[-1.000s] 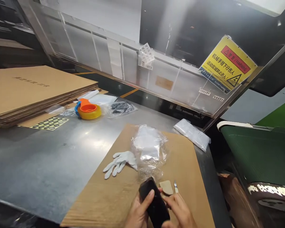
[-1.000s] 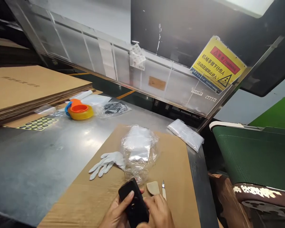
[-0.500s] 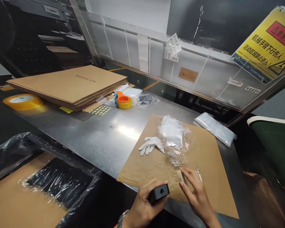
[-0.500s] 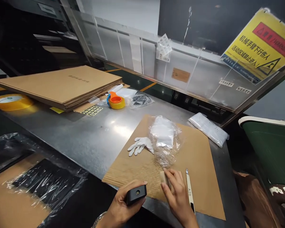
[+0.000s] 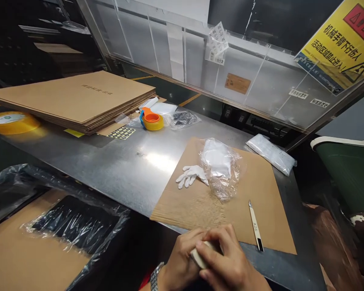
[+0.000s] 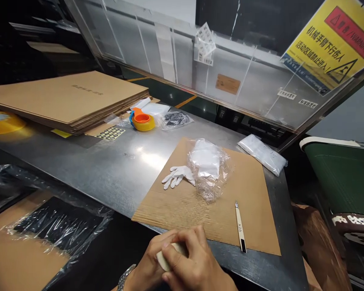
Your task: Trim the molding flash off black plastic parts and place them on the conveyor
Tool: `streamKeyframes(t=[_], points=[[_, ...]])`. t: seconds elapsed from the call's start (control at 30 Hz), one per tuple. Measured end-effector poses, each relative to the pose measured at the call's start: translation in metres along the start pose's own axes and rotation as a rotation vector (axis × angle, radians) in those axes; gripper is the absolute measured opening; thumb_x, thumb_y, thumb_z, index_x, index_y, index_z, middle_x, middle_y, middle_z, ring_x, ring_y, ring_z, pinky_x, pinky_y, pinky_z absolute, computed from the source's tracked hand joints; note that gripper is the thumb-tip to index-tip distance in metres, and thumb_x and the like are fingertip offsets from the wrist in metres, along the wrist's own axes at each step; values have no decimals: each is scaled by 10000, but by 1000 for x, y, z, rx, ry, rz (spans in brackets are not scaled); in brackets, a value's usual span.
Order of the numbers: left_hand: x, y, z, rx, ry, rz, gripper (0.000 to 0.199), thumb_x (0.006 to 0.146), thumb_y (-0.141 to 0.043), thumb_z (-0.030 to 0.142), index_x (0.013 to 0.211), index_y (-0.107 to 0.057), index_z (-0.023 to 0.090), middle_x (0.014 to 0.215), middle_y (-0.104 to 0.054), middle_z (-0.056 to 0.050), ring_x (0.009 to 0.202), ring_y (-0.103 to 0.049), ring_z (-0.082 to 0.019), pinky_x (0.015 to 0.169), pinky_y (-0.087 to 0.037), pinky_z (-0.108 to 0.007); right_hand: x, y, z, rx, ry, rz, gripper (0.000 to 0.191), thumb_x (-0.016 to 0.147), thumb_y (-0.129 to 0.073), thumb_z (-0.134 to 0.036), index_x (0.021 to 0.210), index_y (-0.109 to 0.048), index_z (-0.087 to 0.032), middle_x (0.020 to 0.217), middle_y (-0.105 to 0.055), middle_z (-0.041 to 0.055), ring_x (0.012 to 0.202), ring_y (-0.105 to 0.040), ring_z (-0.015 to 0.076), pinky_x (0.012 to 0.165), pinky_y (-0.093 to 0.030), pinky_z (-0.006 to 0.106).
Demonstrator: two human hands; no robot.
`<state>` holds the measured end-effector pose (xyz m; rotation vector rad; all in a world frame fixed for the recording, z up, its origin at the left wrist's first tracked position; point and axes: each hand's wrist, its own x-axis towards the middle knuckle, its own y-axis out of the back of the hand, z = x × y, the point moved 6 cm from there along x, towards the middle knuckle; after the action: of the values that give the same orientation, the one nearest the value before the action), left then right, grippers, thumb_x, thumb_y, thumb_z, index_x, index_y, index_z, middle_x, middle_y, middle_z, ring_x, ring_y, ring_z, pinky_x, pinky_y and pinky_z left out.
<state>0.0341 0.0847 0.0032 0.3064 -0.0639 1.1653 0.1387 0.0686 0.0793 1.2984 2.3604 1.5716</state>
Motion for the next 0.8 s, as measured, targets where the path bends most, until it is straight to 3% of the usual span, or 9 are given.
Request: streamKeyframes(t=[0.17, 0.3, 0.4, 0.5, 0.6, 0.7, 0.8], points=[[3, 0, 5, -12, 15, -66, 216, 764, -604, 221, 979, -617, 214, 847, -645, -66, 765, -593, -185, 703, -440, -273, -8, 5, 12, 86, -179, -61, 488, 872, -464, -164, 1345, -362, -232, 1004, -474, 93, 899, -451, 201, 751, -457, 346], [6, -6, 4, -1, 21, -98, 86, 769, -575, 259, 767, -613, 182, 723, -594, -57, 656, -528, -170, 612, -404, -271, -8, 5, 7, 143, -72, 69, 497, 887, -455, -226, 1369, -339, -259, 1012, -471, 90, 891, -449, 206, 729, -454, 360], [8, -8, -2, -224, 109, -88, 145, 728, -636, 297, 736, -563, 172, 684, -550, -20, 617, -471, -138, 590, -389, -253, -12, -2, 17, 249, -174, 157, 438, 899, -452, -294, 1334, -411, -268, 1025, -483, 88, 919, -473, 208, 759, -457, 371], [9, -3, -10, -501, 252, 25, 237, 698, -682, 362, 753, -549, 172, 657, -518, 18, 607, -461, -115, 573, -385, -227, -25, -15, 34, 417, -360, 279, 400, 895, -468, -361, 1288, -480, -287, 1039, -510, 81, 948, -517, 210, 788, -467, 365], [13, 0, -14, -641, 330, 135, 309, 693, -686, 431, 832, -606, 167, 766, -586, -12, 752, -540, -156, 697, -428, -251, -40, -32, 46, 539, -506, 466, 389, 877, -493, -411, 1244, -532, -290, 1077, -506, 76, 993, -537, 220, 812, -469, 340], [14, -4, -21, -804, 464, 256, 418, 695, -650, 514, 943, -620, 177, 898, -632, -55, 906, -568, -206, 806, -438, -294, -49, -46, 47, 530, -548, 595, 381, 855, -533, -416, 1213, -563, -291, 1083, -498, 71, 1028, -530, 225, 848, -457, 334], [15, -10, -26, -1012, 617, 305, 523, 697, -620, 555, 1059, -574, 181, 1026, -632, -101, 902, -596, -226, 790, -471, -340, -58, -59, 44, 475, -527, 611, 387, 860, -523, -420, 1220, -561, -284, 1035, -527, 74, 965, -562, 212, 798, -480, 316]])
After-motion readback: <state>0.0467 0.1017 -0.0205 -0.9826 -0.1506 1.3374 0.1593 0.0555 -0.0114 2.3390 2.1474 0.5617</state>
